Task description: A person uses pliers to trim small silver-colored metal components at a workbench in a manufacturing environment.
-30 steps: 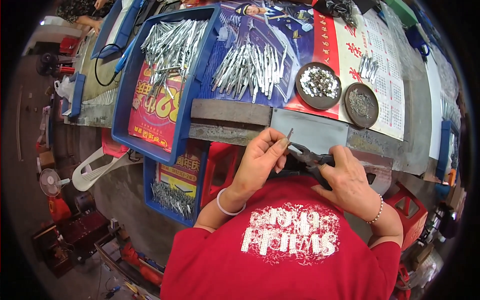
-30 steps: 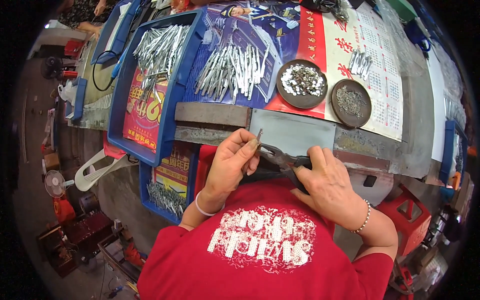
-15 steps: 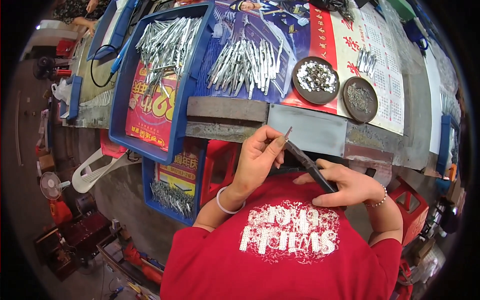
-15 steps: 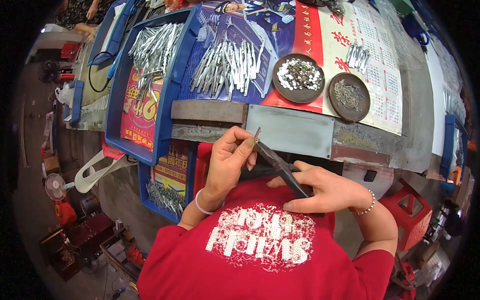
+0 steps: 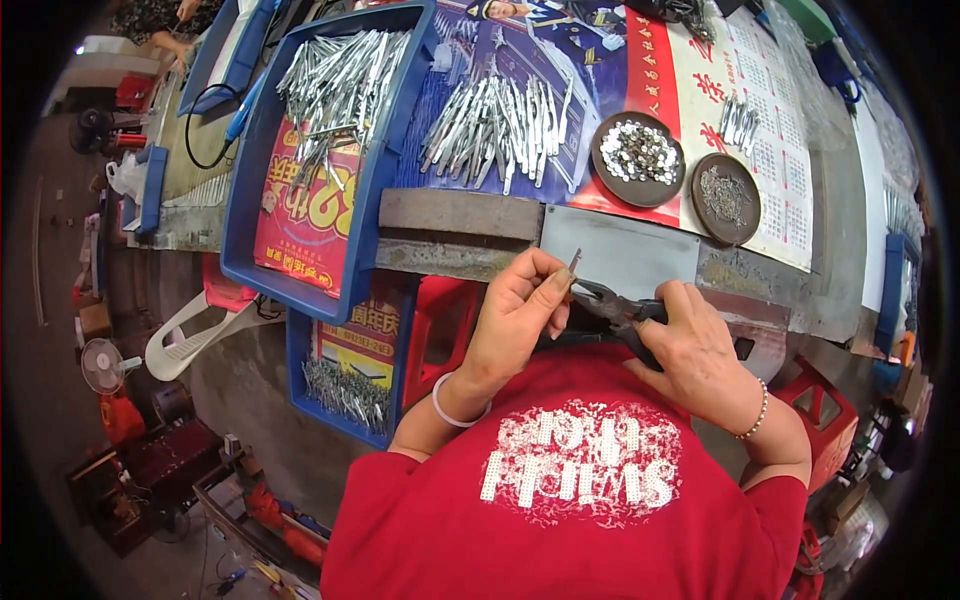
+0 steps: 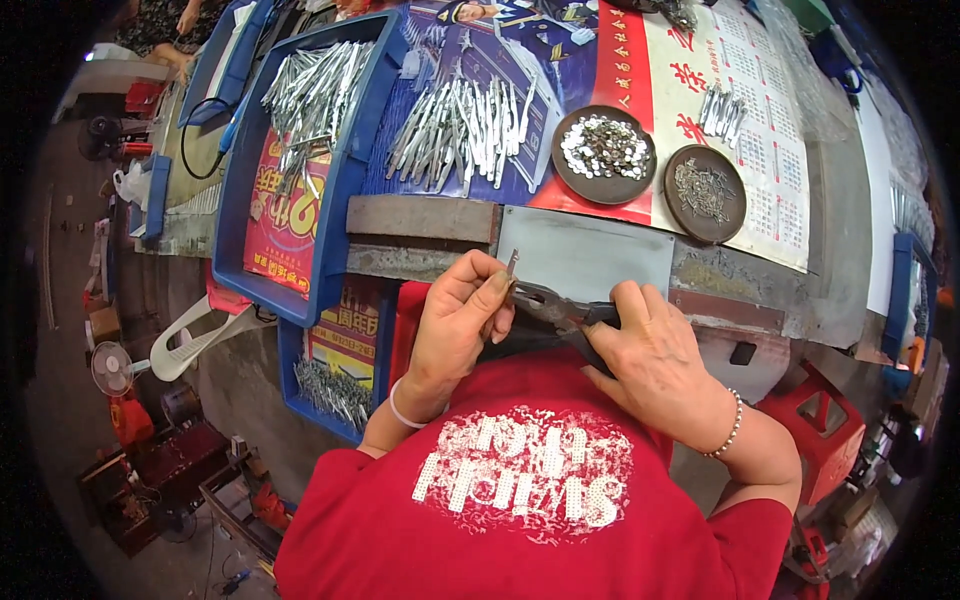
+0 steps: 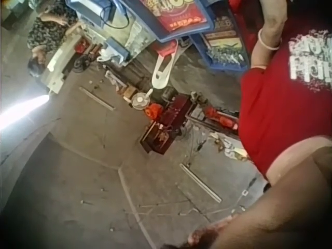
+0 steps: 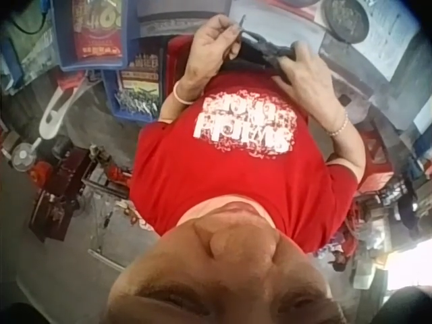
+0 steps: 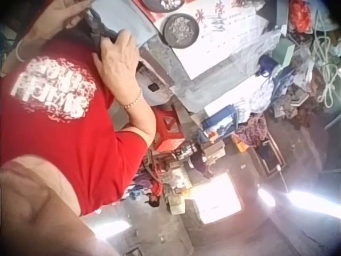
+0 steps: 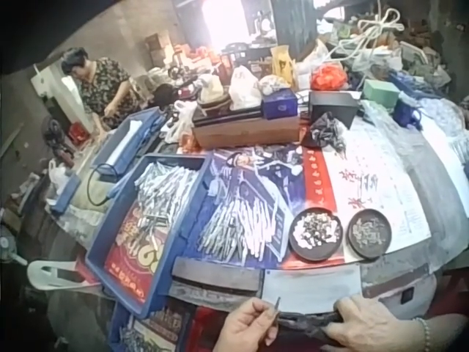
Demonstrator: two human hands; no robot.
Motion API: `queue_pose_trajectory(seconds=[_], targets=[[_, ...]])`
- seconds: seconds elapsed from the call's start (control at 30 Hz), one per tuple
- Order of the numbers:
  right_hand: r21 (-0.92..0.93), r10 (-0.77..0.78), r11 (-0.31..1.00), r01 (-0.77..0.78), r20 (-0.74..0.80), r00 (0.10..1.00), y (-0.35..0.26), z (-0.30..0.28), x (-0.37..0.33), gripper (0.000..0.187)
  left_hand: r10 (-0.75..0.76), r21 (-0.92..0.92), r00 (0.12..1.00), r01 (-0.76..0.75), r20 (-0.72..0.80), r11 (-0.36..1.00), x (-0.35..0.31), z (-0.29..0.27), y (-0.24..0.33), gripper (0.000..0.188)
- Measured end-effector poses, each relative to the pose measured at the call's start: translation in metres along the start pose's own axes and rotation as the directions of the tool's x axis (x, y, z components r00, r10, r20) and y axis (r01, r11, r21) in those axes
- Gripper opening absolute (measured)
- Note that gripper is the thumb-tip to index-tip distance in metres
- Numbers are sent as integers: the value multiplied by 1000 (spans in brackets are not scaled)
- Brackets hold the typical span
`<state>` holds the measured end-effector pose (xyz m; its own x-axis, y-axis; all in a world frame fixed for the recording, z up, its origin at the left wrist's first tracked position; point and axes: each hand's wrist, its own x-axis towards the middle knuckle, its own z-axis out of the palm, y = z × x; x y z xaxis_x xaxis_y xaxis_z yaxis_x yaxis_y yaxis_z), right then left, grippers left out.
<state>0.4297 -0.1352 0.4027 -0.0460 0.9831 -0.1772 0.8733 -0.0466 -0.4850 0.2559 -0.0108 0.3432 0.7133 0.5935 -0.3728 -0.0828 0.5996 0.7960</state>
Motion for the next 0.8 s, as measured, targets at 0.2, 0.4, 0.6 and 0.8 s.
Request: queue_pose_trajectory(seconds=[0.2,0.4,0.6,0.8], targets=[[-38,-16,999,14,-41,999,1,1,1,27,19,10,999,-20,37,1000,-1,-2,0,13],[-90,9,996,-11,-15,1000,-2,3,-2,25,3,53,999,-6,49,999,0,-2,-1,13],[162,51,983,-91,233,971,5,-6,1,25,70,116,997,-72,18,991,3,-3,-11,13],[816,-113,554,-166,272,956,30,10,-9,39,129,43,991,-128,-24,991,7,6,-14,12]])
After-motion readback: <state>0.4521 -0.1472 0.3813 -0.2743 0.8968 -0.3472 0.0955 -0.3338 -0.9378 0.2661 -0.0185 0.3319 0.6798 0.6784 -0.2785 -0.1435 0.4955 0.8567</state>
